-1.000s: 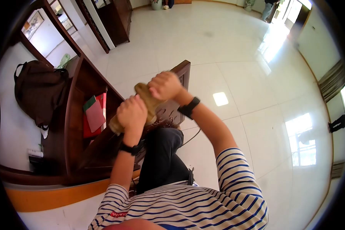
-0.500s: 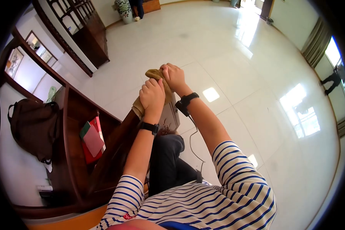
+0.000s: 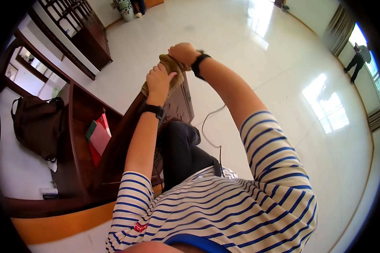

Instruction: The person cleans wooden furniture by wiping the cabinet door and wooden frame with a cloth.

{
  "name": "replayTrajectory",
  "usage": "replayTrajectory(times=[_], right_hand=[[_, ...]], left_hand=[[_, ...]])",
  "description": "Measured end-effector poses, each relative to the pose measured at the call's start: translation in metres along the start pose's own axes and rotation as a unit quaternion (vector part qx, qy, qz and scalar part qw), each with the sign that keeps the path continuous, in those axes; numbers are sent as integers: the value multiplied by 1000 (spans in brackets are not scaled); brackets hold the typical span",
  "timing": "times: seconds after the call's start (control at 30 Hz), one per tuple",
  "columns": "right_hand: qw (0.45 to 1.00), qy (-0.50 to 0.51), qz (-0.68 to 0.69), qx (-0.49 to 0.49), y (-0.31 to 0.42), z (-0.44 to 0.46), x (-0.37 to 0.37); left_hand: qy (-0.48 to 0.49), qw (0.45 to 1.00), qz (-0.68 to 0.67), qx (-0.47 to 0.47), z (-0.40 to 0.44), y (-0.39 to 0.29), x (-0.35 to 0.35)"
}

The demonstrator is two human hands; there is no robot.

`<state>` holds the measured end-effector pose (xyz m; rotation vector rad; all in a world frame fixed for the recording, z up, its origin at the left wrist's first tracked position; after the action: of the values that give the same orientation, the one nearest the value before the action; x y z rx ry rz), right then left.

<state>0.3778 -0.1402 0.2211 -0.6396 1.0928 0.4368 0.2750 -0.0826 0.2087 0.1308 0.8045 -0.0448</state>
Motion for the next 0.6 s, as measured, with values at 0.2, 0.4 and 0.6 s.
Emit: replayTrajectory(times=[0.2, 0.4, 0.6], right_hand=[[971, 54, -233, -30, 27, 25, 1], [988, 0, -155, 8, 15, 2, -4], [996, -40, 64, 44, -23, 2, 5]], left_hand=[[28, 999, -24, -28, -43, 36, -30], [28, 999, -17, -39, -41, 37, -34], [-3, 1000, 9, -29, -50, 35, -35]])
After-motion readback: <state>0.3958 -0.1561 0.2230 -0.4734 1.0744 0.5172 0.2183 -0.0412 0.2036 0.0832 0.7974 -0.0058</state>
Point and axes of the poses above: each hand's wrist, its own z-axis towards the middle knuckle, its own x-axis out of the palm, y = z × x, the point moved 9 cm from there along z, towards the middle knuckle, and after that the axes turned 10 degrees about -z, right-handed, at the moved point
